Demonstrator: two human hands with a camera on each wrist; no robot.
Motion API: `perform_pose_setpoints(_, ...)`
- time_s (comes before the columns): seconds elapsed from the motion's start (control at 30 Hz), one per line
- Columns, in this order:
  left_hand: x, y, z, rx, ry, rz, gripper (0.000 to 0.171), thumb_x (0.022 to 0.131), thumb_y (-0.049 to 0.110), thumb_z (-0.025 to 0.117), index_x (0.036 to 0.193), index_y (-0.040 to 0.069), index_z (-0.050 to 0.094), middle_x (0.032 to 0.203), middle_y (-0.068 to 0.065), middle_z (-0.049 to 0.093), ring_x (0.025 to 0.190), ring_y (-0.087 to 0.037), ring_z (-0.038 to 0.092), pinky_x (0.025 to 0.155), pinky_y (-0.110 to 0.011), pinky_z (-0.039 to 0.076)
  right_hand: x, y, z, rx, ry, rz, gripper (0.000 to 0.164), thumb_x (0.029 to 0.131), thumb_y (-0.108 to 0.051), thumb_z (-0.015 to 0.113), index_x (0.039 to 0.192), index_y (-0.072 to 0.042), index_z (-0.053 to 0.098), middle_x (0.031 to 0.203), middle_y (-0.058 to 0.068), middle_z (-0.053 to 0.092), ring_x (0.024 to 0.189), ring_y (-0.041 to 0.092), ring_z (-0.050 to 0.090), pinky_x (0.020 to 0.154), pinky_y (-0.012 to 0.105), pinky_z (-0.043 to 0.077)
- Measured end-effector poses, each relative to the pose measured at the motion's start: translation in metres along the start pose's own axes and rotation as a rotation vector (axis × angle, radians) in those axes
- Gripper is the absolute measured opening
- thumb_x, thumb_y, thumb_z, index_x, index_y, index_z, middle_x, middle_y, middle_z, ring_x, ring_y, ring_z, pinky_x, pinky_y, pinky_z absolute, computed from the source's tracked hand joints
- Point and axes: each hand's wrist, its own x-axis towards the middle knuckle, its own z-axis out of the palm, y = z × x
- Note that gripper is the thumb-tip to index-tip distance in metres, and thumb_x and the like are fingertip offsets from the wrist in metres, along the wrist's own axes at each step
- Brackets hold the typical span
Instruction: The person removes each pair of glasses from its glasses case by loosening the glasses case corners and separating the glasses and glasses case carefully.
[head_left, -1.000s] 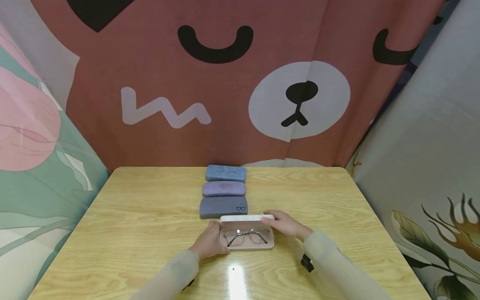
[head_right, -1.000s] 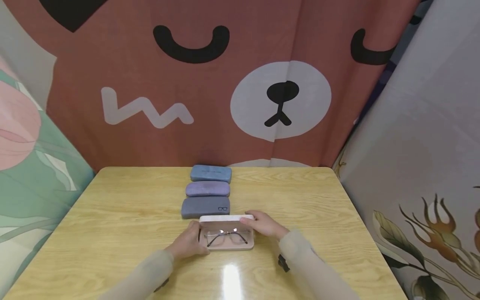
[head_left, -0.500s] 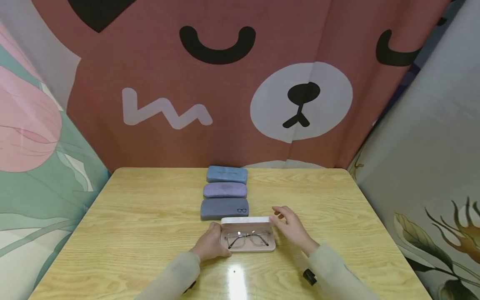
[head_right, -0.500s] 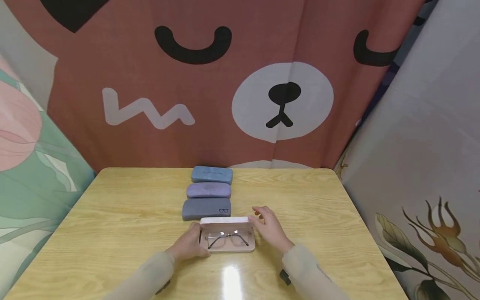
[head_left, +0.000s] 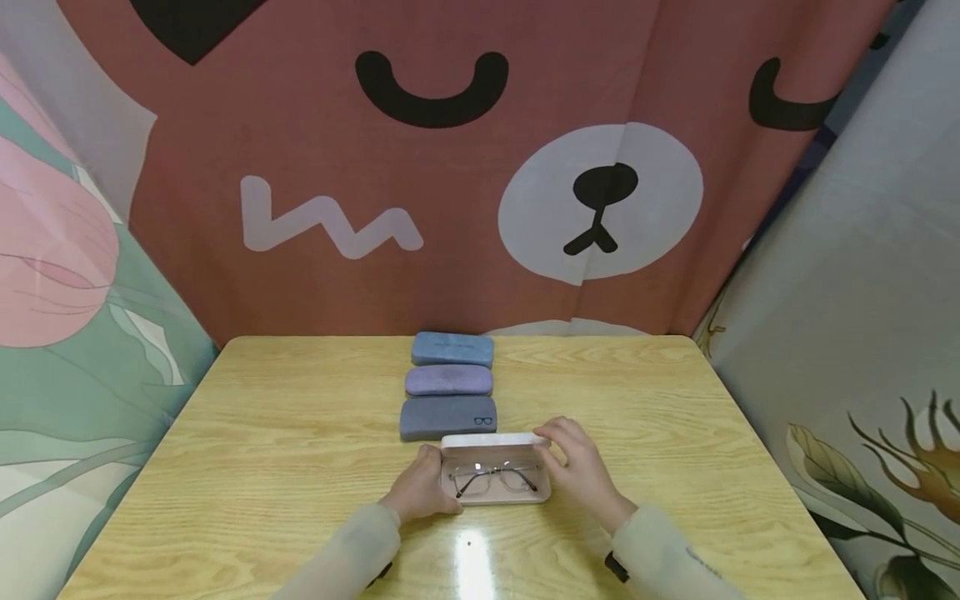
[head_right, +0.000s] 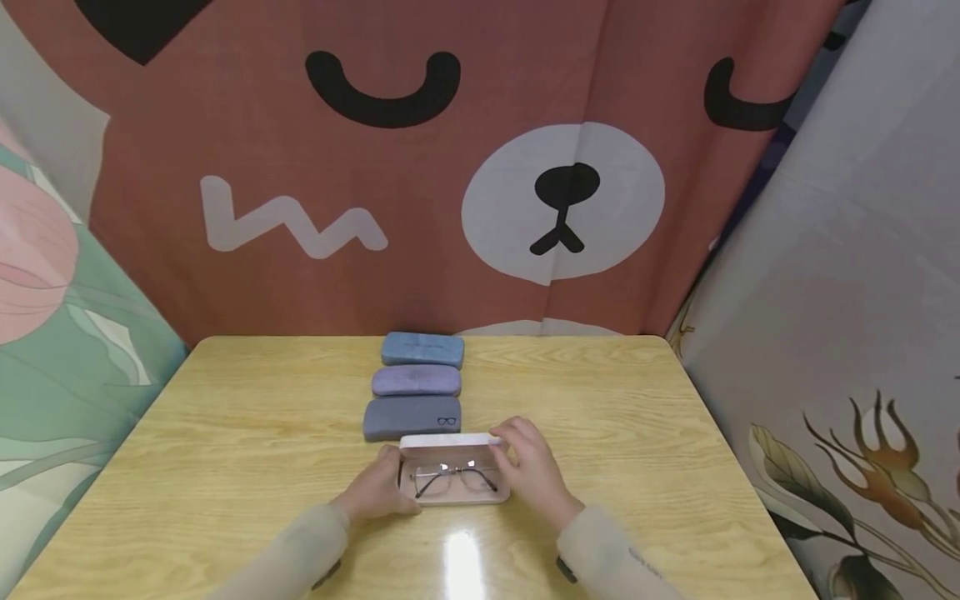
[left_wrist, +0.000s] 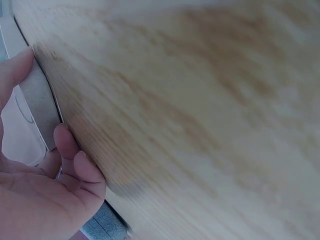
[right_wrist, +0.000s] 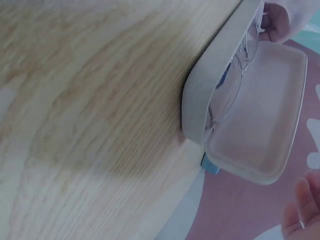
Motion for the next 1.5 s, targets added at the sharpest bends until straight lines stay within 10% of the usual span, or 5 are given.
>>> perform_pose_setpoints(0.43,0.001,-0.001,-0.001,0.002,0.016,0.017,0.085,0.057,0.017,0.092,0.118,-0.018,0.045,0.105,-0.017,0.048,0.095,-0.033,0.058,0.089,-0.048,0.049,-0.006,-0.013,0.013,0.062,-0.078,-0.173,0.034,0.066,0.016,0.077,0.094,0.0,0.068,0.093,0.008,0.067,0.083,0.02,0.064,0.078,0.017,0.052)
perform_pose_setpoints(1.1,0.003,-0.004,0.001,-0.024,-0.018,-0.006,0.087,0.058,0.019,0.093,0.123,-0.015,0.045,0.11,-0.017,0.049,0.1,-0.032,0.057,0.093,-0.048,0.048,-0.004,-0.024,0.039,-0.221,-0.401,-0.158,0.027,0.08,-0.005,0.076,0.103,0.004,0.068,0.099,0.009,0.065,0.092,0.022,0.061,0.086,0.034,0.052)
perform_pose_setpoints(1.5,0.002,-0.002,0.0,-0.046,-0.029,-0.017,0.087,0.06,0.017,0.092,0.125,-0.015,0.044,0.111,-0.017,0.048,0.101,-0.031,0.056,0.093,-0.048,0.047,0.0,-0.031,0.051,-0.52,-0.53,-0.205,0.017,0.081,-0.016,0.074,0.094,-0.006,0.069,0.086,0.002,0.06,0.076,0.016,0.054,0.065,0.027,0.048)
